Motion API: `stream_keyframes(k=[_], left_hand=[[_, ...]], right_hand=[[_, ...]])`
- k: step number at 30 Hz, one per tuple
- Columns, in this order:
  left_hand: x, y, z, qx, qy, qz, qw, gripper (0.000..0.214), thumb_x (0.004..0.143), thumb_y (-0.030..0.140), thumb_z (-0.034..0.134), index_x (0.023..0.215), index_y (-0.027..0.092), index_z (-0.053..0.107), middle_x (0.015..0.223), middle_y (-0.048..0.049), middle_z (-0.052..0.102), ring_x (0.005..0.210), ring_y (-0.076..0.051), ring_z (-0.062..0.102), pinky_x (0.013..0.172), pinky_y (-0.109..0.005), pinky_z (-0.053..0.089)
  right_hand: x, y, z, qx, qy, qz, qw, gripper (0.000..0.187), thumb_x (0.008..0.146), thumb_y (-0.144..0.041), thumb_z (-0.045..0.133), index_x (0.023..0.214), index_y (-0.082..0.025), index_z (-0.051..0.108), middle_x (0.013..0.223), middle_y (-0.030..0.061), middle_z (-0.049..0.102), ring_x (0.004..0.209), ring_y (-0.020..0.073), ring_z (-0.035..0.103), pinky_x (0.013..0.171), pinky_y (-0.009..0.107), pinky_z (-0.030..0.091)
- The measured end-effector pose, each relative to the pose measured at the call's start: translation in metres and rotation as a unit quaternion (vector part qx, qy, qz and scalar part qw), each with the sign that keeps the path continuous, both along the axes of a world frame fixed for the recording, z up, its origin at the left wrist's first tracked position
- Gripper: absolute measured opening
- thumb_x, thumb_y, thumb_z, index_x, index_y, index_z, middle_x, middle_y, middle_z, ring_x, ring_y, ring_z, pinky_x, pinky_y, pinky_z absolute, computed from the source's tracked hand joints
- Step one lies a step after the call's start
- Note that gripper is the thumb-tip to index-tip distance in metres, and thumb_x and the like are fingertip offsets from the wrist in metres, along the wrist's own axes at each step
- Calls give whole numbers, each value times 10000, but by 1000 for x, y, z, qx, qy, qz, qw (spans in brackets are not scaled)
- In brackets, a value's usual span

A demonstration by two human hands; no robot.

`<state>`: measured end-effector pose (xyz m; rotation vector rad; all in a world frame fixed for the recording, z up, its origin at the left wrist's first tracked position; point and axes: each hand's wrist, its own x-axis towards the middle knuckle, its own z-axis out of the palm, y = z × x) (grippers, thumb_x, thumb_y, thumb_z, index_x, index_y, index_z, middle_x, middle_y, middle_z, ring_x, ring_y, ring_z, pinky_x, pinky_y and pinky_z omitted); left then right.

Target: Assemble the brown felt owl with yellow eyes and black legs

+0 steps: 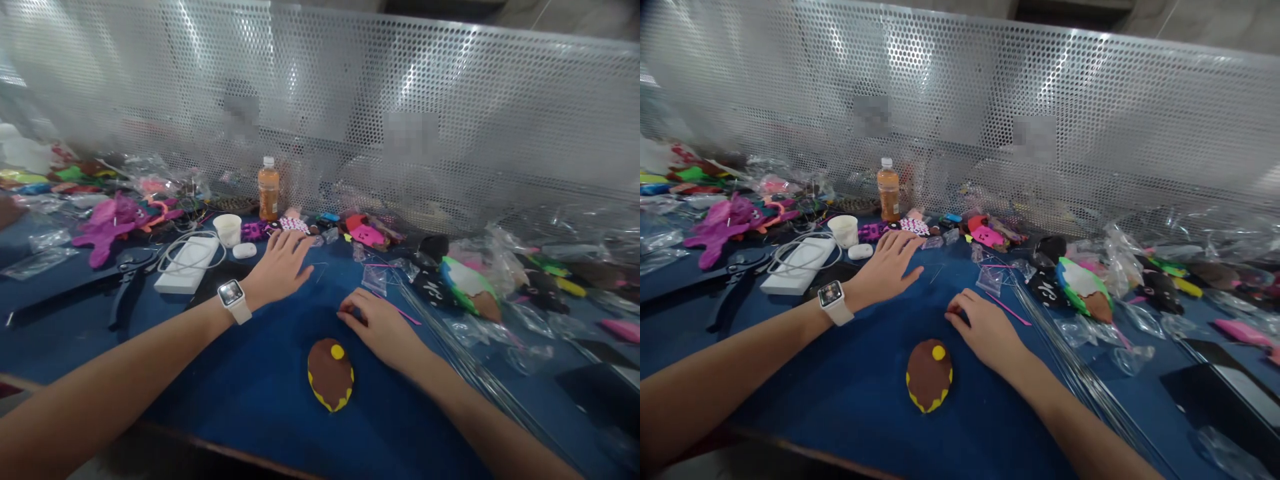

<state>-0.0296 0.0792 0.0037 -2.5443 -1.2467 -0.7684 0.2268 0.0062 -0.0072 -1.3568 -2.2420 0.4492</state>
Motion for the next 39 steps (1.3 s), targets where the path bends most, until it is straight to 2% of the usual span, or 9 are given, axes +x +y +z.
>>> stream_keyframes(k=[4,7,9,13,19,23,30,35,39], left_hand=[[16,-26,6,27,-23,-134,990,366,1049,314,519,1382,166,536,1390,-143,591,1395,-311,466,1284,-582,210],[23,-37,1,33,-25,-193,980,318,1056,338,533,1320,168,575,1267,-109,663,1346,-298,509,1299,-607,168],[25,-38,-4,30,-34,-214,976,370,1057,396,564,1340,157,561,1239,-100,684,1318,-292,527,1301,-611,168],[27,-32,-12,30,-49,-232,971,449,1028,423,645,1374,161,527,1240,-84,711,1270,-272,559,1286,-594,228],[26,-26,-18,65,-51,-241,967,216,1047,278,622,1243,189,606,1104,-47,738,1165,-234,593,1241,-557,296],[26,-26,-18,87,-72,-238,965,98,1050,294,623,1059,200,648,979,-14,737,1067,-213,597,1209,-511,325],[26,-30,-11,135,-4,-273,953,259,1082,291,552,860,184,628,822,-10,682,866,-188,551,1032,-426,435],[27,-33,-7,148,-1,-278,949,220,1098,304,513,1026,168,670,906,-44,661,810,-183,531,774,-333,464],[26,-34,-3,214,49,-275,936,166,1077,212,536,1166,157,665,924,-46,669,840,-176,575,826,-341,494]], right_hand=[[-5,-2,-2,-12,104,-38,994,130,999,-322,630,910,-231,657,906,27,655,717,169,611,675,322,481],[-9,-4,-4,-60,230,-92,967,255,1023,-470,589,960,-225,627,680,-28,593,487,125,514,488,275,401],[-10,-4,-6,-74,269,-109,954,322,1026,-536,562,985,-221,613,579,-60,545,413,113,473,429,256,353],[-13,-5,-8,-99,325,-117,933,367,982,-580,624,984,-213,623,532,-69,542,413,110,497,430,238,386],[-19,-11,-4,-149,357,-76,919,370,932,-567,699,954,-200,659,584,-28,637,475,121,570,452,234,431],[-20,-14,-3,-165,356,-36,919,345,936,-527,712,945,-183,692,623,0,683,491,99,547,488,230,432],[-23,-15,-6,-201,408,-15,891,401,831,-467,848,923,-233,535,845,-3,697,713,150,678,546,244,516],[-25,-16,-6,-212,438,1,874,449,812,-378,883,871,-243,459,767,-70,641,671,95,609,649,228,521],[-22,-14,-5,-204,456,-28,866,496,719,-296,945,913,-249,490,768,-68,686,689,108,634,657,225,513]])
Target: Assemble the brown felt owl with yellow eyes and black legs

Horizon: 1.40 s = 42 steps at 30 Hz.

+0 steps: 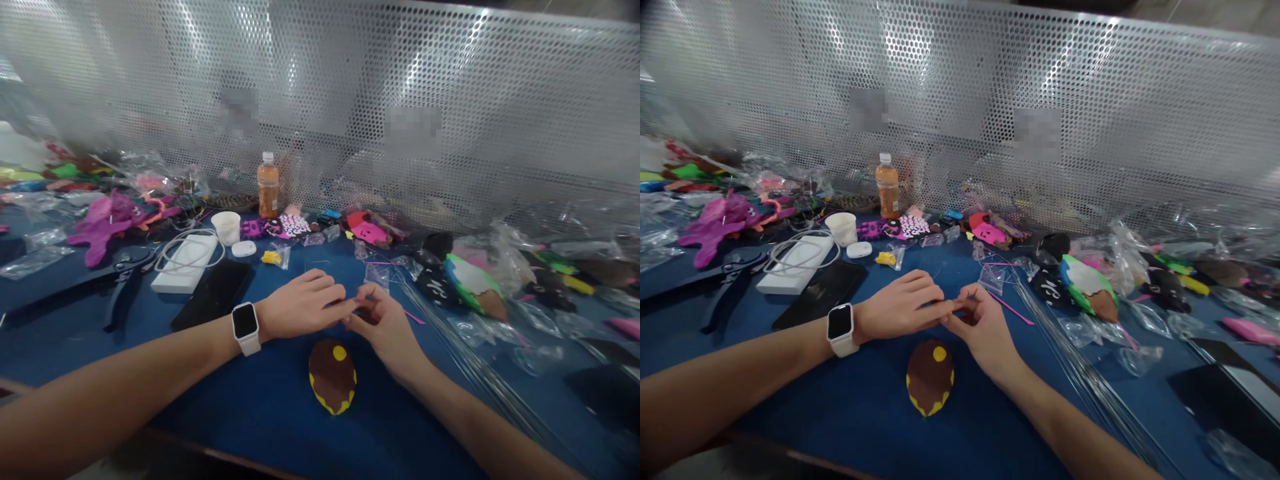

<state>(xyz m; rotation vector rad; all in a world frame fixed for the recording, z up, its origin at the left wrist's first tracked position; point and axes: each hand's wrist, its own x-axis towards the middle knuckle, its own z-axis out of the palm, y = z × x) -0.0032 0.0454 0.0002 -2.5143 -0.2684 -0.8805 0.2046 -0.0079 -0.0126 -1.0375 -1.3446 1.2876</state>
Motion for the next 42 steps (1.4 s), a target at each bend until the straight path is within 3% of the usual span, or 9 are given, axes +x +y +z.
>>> stream_keyframes(k=[3,6,9,12,24,34,38,42], left_hand=[[-1,-2,5,79,9,-13,997,125,1052,167,572,1089,150,690,853,-26,656,815,-167,584,878,-366,513],[-1,-5,8,98,-4,-40,994,96,1026,165,616,993,138,701,798,-13,636,772,-158,573,872,-372,525],[-1,-6,8,90,-13,-50,995,101,1023,170,617,973,139,699,773,-7,621,754,-157,567,857,-367,530],[-1,-6,6,88,-12,-47,995,88,1025,175,617,984,147,690,771,-1,617,746,-156,566,855,-369,529],[-3,-7,11,49,-55,-47,996,156,1068,158,524,1034,133,674,792,-8,671,759,-166,587,839,-372,513],[-4,-7,11,19,-67,-52,996,188,1078,189,542,1231,122,628,897,-24,726,805,-158,620,857,-348,491],[-3,-7,8,-3,-59,-61,996,139,1082,166,522,1086,150,660,902,-28,708,807,-155,597,795,-315,471],[-1,-7,1,-53,-48,-33,997,170,1096,251,527,1027,165,657,844,-20,640,734,-148,529,690,-295,413]], right_hand=[[1,1,0,13,-18,-17,1000,487,665,-247,967,950,-241,572,765,-56,706,691,114,650,650,219,515],[2,0,-1,11,-24,-10,1000,488,670,-242,963,1033,-243,637,882,-12,764,810,151,717,704,237,551],[3,0,-4,5,-2,19,1000,540,717,-280,943,1172,-257,651,1016,37,799,964,199,751,811,290,587],[3,0,-6,7,18,40,999,531,749,-303,928,1211,-265,669,1024,47,807,939,199,757,825,312,598],[9,-1,-5,16,64,56,996,400,799,-308,900,1166,-311,741,957,2,776,863,158,716,851,291,578],[7,1,-7,26,54,16,998,413,709,-298,957,1067,-292,750,865,-12,735,782,157,695,777,300,599],[7,1,-4,29,51,31,998,423,703,-307,957,1080,-297,765,1011,27,774,934,197,723,852,334,606],[6,0,-4,-10,59,81,995,341,814,-377,881,1125,-281,779,1009,44,798,953,205,741,914,373,592]])
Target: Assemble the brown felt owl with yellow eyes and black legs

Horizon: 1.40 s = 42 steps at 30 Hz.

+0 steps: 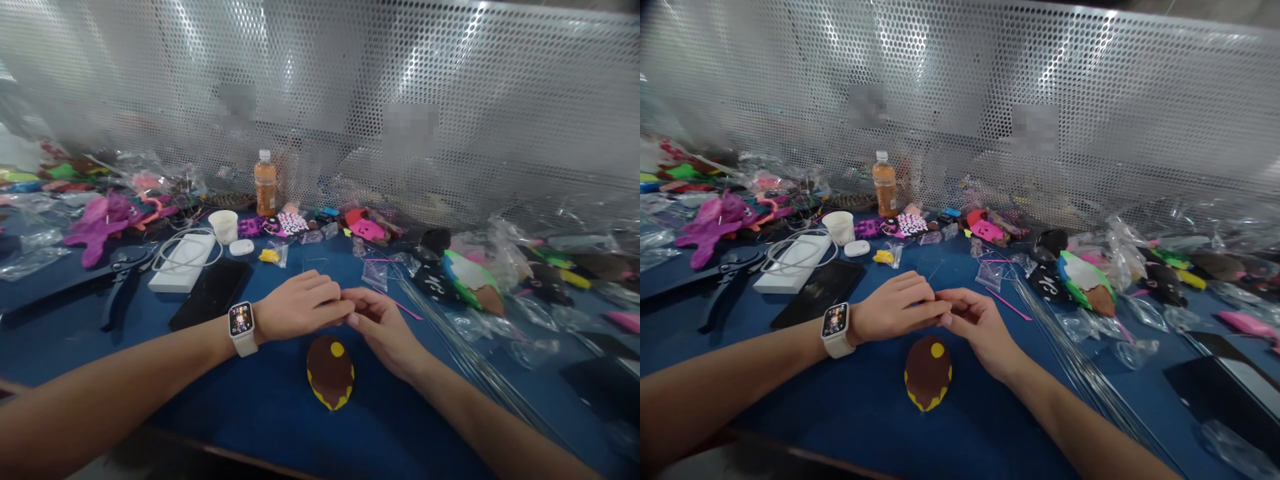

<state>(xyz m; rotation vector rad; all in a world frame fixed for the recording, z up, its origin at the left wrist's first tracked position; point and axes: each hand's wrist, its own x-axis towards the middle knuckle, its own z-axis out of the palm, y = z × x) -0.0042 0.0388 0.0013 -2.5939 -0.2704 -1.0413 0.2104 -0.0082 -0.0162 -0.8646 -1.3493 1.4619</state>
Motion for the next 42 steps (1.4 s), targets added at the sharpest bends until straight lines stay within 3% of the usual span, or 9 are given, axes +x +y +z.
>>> stream_keyframes(k=[6,11,15,19,24,29,32,38,42], left_hand=[[1,2,-6,-79,-4,-8,997,291,1124,325,451,1281,163,633,946,-65,650,902,-179,599,783,-306,498],[1,2,-6,-80,-7,-34,996,325,1130,313,429,1319,120,610,972,-78,668,889,-176,600,773,-301,507],[1,3,-7,-74,9,-25,997,330,1134,303,410,1343,145,611,968,-74,663,892,-181,602,781,-307,511],[1,3,-9,-109,-15,-8,994,299,1131,325,426,1246,183,661,950,-62,646,887,-173,603,783,-297,512],[2,2,-10,-112,-16,-32,993,302,1121,337,452,966,157,639,948,-67,655,870,-171,597,770,-300,505],[1,4,-11,-103,12,-39,994,293,1129,357,424,1154,155,634,1018,-82,674,944,-189,607,825,-329,515],[0,5,-11,-99,37,-39,994,297,1130,332,420,1040,158,644,991,-75,668,889,-178,588,792,-322,498],[2,4,-6,-73,82,-28,994,353,1129,303,423,857,173,606,918,-58,651,798,-166,551,736,-313,452],[2,4,-2,-7,107,-19,994,200,1090,195,508,937,170,635,970,-36,672,841,-161,568,764,-321,442]], right_hand=[[1,2,-3,-7,18,-43,999,420,729,-342,945,1106,-283,770,926,8,780,850,170,726,845,321,599],[3,5,-2,5,4,-53,999,409,707,-287,958,1065,-282,760,837,-28,749,792,147,717,805,293,606],[2,5,-1,-7,-8,-38,999,461,710,-303,953,1125,-265,755,921,6,802,846,185,758,858,359,622],[-1,3,1,-18,-14,-10,1000,490,783,-358,905,1226,-256,724,1037,42,821,953,210,779,970,412,600],[-2,0,4,-26,-39,24,999,481,803,-359,889,1229,-262,690,1015,31,809,935,201,774,924,385,610],[-1,2,3,-33,-35,5,999,499,774,-309,910,1211,-268,670,929,-9,778,857,160,754,842,312,605],[-2,2,2,-40,-39,-3,998,518,746,-290,929,1195,-263,673,914,-16,768,842,157,749,834,310,602],[-3,1,3,-40,-69,47,996,520,736,-281,927,1190,-238,677,963,16,789,877,191,753,874,359,593],[-1,2,1,-10,-105,10,994,485,776,-276,888,1203,-240,660,976,23,798,855,188,754,798,325,590]])
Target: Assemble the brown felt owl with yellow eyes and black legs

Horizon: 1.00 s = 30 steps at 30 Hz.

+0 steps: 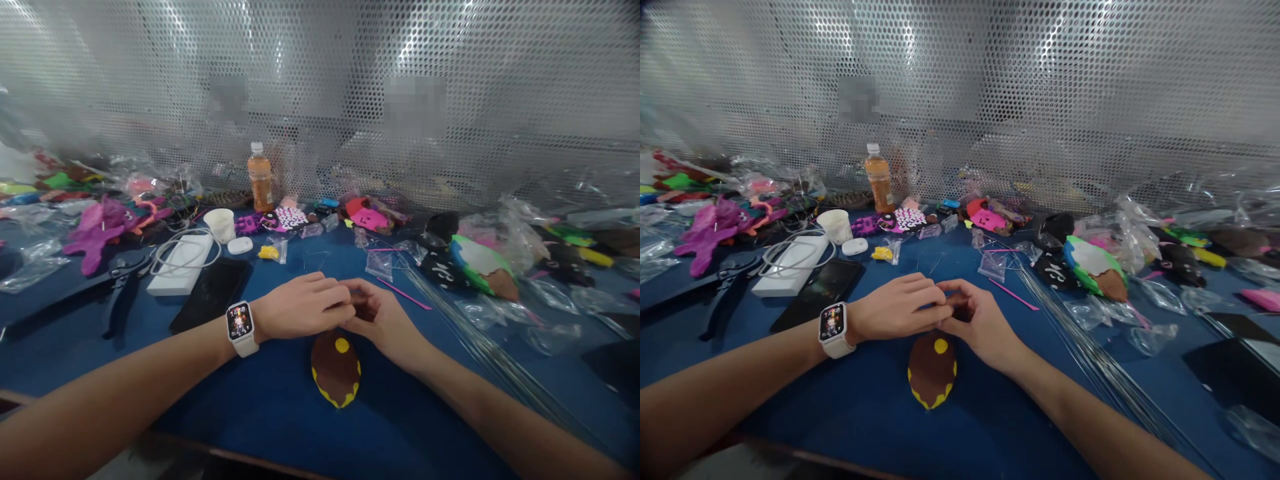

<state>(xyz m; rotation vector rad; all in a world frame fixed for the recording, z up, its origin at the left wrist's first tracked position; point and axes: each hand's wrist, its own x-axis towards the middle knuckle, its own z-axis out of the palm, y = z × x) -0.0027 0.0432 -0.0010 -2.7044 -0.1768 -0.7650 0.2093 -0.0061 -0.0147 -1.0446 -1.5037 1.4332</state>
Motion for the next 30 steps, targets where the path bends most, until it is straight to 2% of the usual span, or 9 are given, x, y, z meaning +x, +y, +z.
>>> stream_keyframes(k=[4,9,11,16,19,22,30], left_hand=[[-2,1,1,34,10,7,999,129,1076,172,537,1033,153,658,998,-45,673,878,-167,587,791,-328,446],[-2,1,1,47,-4,3,999,193,1072,145,523,923,163,645,939,-35,671,826,-167,571,761,-329,442],[-1,1,2,61,-18,-3,998,214,1066,138,521,885,165,632,902,-32,667,803,-166,567,746,-327,442],[-1,-2,6,85,-49,-14,995,257,1070,148,509,834,176,605,849,-27,659,789,-165,576,708,-323,431],[-1,-3,8,84,-42,-6,996,198,1078,160,513,928,170,642,912,-28,684,824,-159,592,725,-324,439],[-1,-2,8,82,-15,-3,997,163,1083,157,512,1016,161,661,949,-27,696,831,-154,599,738,-326,447],[-2,0,6,82,-24,7,996,181,1069,131,524,916,177,609,916,-23,682,822,-153,597,702,-319,430]], right_hand=[[2,3,-2,58,-46,-38,997,405,794,-224,848,1161,-243,678,949,12,792,842,182,749,783,314,587],[0,1,0,133,-95,-32,986,325,827,-207,816,1123,-268,699,963,2,770,896,188,731,835,333,590],[0,-1,1,148,-100,-21,984,345,837,-216,817,1152,-277,689,984,2,771,919,193,732,861,343,592],[2,-5,2,141,-85,-8,986,439,845,-233,823,1247,-288,655,1065,23,783,961,208,747,881,360,604],[3,-3,1,120,-69,-20,990,435,846,-262,829,1243,-282,652,1063,36,794,946,213,759,835,348,611],[3,0,2,111,-52,-34,992,506,811,-279,861,1263,-269,634,1010,38,806,915,220,769,793,342,613],[2,0,0,127,-74,-42,988,485,813,-271,850,1253,-280,646,1018,29,810,964,231,776,869,383,624]])
